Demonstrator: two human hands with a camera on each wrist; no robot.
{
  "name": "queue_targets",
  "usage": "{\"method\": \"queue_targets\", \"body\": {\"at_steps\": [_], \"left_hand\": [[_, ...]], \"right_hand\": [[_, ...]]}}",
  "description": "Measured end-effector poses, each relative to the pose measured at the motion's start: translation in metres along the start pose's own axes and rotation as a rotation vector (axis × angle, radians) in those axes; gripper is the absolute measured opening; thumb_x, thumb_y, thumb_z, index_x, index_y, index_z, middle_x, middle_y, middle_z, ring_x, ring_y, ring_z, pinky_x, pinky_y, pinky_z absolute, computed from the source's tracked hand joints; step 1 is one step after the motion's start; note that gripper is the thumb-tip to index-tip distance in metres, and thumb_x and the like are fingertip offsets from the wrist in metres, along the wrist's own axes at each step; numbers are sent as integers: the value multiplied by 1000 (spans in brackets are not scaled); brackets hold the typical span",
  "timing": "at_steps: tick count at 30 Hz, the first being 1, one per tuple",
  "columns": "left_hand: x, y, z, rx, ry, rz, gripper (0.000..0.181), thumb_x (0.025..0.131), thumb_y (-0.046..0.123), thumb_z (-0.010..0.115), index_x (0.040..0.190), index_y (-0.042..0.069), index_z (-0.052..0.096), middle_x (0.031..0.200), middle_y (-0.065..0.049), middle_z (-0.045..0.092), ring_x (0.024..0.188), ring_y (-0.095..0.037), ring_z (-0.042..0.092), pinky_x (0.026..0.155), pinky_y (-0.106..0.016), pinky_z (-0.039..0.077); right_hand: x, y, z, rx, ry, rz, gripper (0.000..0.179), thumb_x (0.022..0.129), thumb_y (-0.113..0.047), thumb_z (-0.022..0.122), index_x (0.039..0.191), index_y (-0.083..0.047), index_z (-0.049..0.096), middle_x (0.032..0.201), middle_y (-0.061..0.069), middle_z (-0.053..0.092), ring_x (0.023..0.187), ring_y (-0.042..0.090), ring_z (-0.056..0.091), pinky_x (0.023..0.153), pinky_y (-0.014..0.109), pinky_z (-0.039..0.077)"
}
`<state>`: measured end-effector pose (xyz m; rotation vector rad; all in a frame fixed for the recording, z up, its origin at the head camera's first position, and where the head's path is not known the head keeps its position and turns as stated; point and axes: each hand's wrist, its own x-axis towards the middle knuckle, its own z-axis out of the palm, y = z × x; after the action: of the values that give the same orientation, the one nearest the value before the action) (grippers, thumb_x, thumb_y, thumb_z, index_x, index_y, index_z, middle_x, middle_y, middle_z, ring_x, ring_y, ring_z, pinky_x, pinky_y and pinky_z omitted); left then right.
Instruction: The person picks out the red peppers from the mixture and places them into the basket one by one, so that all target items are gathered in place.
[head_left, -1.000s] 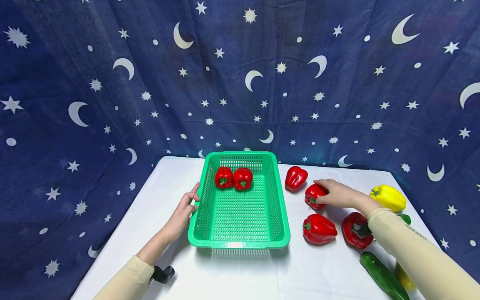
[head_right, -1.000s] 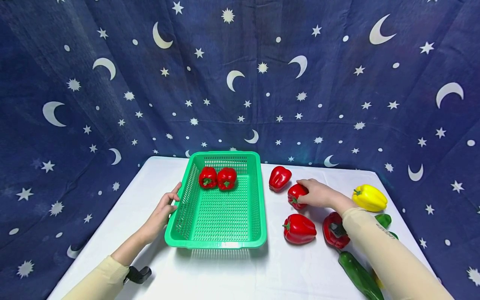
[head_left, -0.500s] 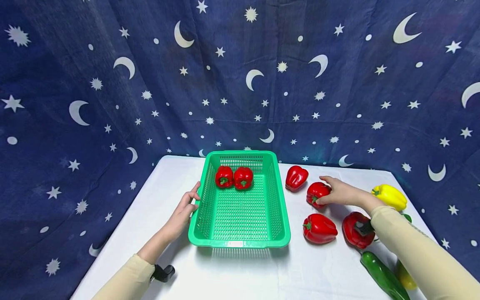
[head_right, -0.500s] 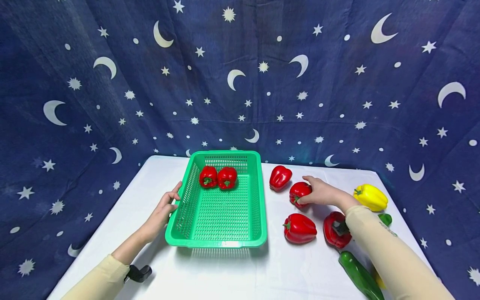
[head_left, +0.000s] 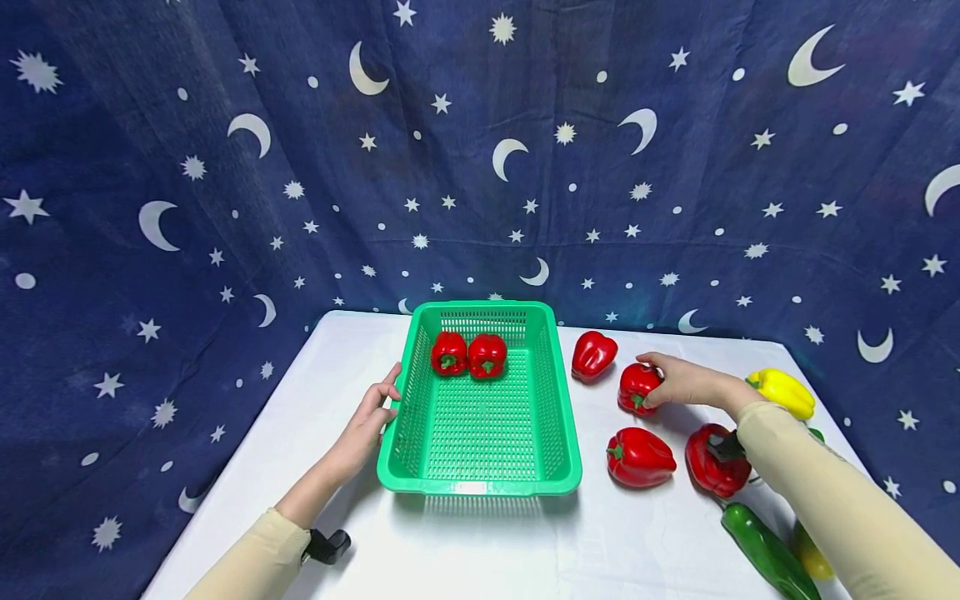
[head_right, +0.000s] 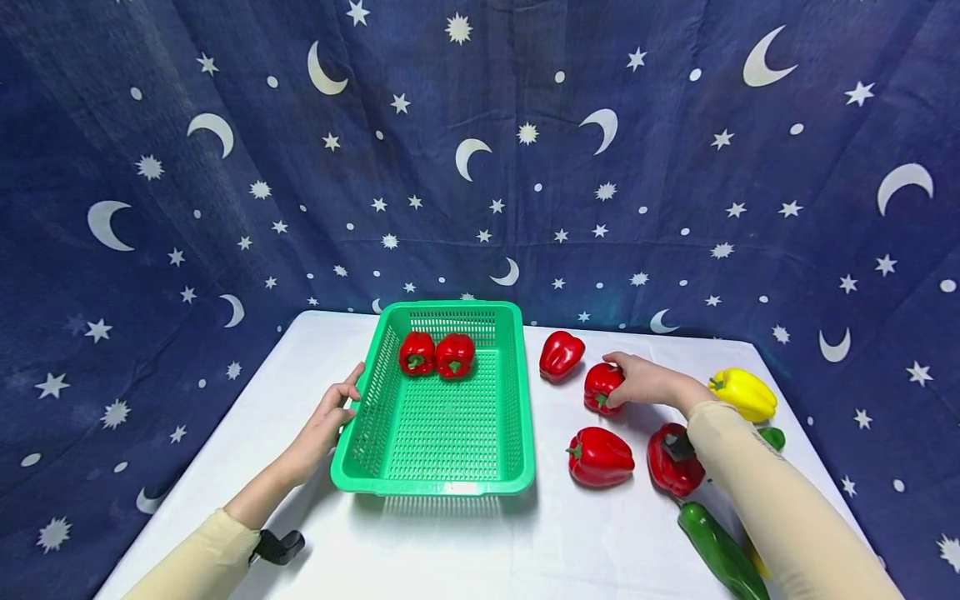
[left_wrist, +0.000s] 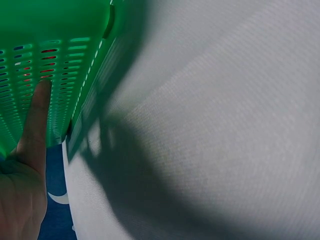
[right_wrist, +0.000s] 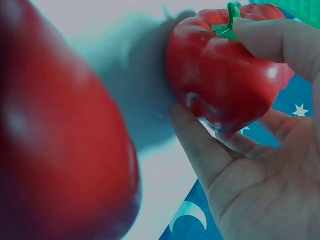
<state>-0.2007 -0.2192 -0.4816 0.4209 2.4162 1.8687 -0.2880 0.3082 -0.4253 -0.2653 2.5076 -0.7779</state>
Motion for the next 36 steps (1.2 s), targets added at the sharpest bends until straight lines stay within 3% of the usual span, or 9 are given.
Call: {"method": "queue_targets", "body": {"at_steps": [5,13,16,22,27,31,36], "left_hand": [[0,-1,0,4,-7,6,19,98,4,36,117,4,40,171,4,11,156,-29,6,98,-29,40],[0,-1,0,-8,-8,6,19,98,3,36,117,4,40,171,4,12,156,-28,4,102,-24,34],[0,-1,1,-5,-7,4,19,98,4,36,117,4,40,171,4,12,156,-28,5,105,-29,32],[1,-2,1,-27,1,10,19,97,2,36,116,3,39,171,4,11,156,-28,3,113,-53,22],[1,-3,1,-31,7,13,19,97,2,36,116,3,39,171,3,11,156,-29,3,114,-58,18],[1,-3,1,-16,5,7,18,98,3,36,116,3,39,171,4,12,156,-29,4,113,-52,23],[0,-3,-1,6,0,-1,18,99,5,36,117,4,40,171,5,12,156,-30,5,105,-33,35]], "right_hand": [[0,4,1,10,-9,1,102,78,-21,82,158,1,23,145,31,41,128,46,43,99,63,45],[-2,4,0,9,-30,13,101,78,-22,82,156,3,24,142,30,44,125,46,45,96,61,47],[-2,4,-1,14,-38,15,101,77,-22,83,156,3,25,141,30,45,125,46,45,95,60,49],[-1,2,-1,5,-40,29,101,76,-22,85,156,0,27,142,29,45,126,46,44,93,59,50],[0,1,-1,-6,-43,38,102,75,-23,85,156,-1,28,142,29,45,127,47,43,93,60,50],[0,0,-1,-10,-46,43,101,75,-24,85,156,-1,29,141,29,45,126,47,44,93,61,49],[1,0,-1,2,-51,45,101,75,-23,85,156,-1,28,140,28,46,126,47,44,93,60,50]]}}
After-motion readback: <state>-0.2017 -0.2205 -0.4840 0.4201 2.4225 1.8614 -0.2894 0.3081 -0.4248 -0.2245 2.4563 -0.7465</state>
